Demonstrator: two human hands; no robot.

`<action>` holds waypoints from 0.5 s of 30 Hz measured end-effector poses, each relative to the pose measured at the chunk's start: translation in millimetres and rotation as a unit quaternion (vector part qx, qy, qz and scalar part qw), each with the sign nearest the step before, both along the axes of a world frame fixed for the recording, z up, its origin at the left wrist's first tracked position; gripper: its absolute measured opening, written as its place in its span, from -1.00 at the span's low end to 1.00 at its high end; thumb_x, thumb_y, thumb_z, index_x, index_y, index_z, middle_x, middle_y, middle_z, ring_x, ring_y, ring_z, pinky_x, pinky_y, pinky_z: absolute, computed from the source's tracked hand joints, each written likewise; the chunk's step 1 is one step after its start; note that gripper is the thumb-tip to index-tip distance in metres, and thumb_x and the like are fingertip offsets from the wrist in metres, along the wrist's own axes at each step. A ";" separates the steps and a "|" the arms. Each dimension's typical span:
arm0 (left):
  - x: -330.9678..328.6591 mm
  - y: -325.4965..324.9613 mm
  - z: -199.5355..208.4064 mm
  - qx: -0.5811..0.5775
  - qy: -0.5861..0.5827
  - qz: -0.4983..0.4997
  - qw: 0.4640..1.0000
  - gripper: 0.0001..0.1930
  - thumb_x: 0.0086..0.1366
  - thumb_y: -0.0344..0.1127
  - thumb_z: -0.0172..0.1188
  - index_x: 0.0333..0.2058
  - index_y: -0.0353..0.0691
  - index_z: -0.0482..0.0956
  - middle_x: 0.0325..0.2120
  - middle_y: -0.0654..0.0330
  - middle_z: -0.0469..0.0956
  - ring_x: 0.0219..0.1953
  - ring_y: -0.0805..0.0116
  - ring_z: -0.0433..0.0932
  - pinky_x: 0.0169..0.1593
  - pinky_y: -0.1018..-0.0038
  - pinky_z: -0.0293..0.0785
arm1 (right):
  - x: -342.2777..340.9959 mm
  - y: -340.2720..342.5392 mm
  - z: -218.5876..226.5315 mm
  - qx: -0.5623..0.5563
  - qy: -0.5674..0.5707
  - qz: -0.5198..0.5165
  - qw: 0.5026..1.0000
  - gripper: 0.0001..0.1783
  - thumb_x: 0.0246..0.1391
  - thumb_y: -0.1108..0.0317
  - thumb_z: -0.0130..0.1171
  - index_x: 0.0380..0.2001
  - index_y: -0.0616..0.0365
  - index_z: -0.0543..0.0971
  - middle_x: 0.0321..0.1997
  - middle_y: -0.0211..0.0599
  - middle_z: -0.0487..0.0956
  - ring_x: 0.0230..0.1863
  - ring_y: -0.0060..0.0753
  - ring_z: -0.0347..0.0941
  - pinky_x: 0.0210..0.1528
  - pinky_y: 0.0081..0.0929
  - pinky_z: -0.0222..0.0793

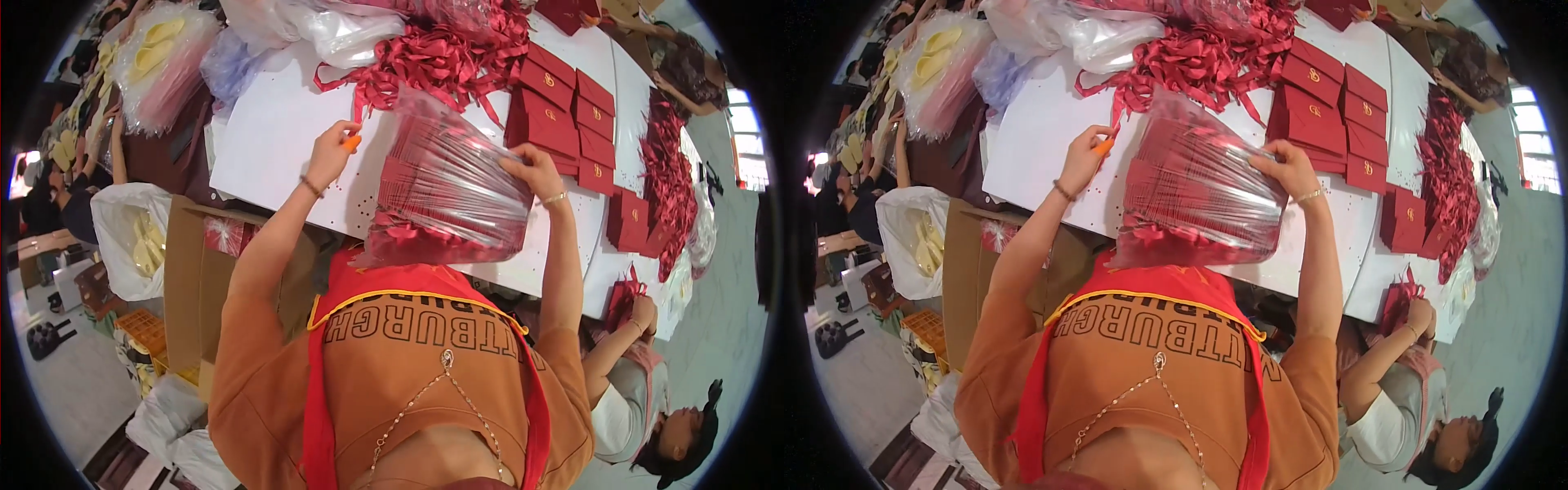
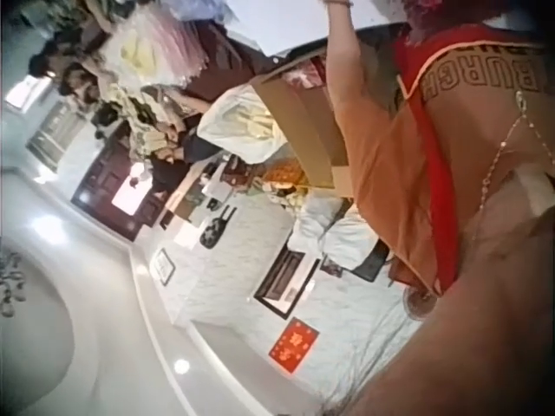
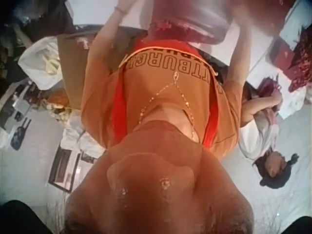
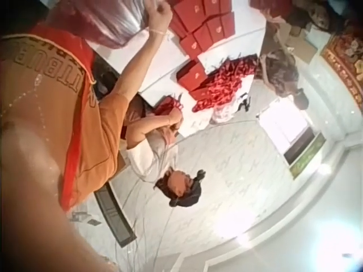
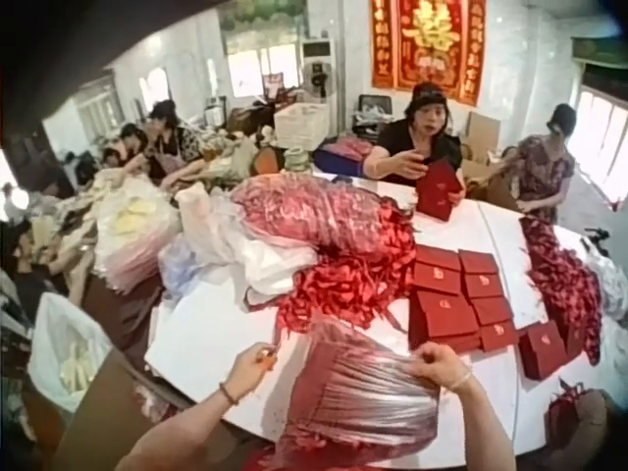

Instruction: Sorting and packing small red paper items into plastic bags.

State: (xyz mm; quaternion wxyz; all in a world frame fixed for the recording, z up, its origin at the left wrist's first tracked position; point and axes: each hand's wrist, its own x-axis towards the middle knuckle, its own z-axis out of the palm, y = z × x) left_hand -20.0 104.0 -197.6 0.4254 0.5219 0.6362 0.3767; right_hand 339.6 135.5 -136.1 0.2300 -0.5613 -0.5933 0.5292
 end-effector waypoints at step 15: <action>52.6 112.6 -56.0 0.071 0.339 -0.201 0.916 -0.77 0.13 -0.24 -0.03 -0.22 -0.04 0.44 -0.43 0.04 0.52 -0.35 0.09 0.51 -0.30 0.23 0.39 | 15.5 -61.9 -12.3 0.023 0.079 -0.197 0.977 -0.67 -0.19 0.35 0.29 -0.32 0.26 0.49 -0.41 -0.41 0.50 -0.38 -0.65 0.36 -0.28 -0.70 0.27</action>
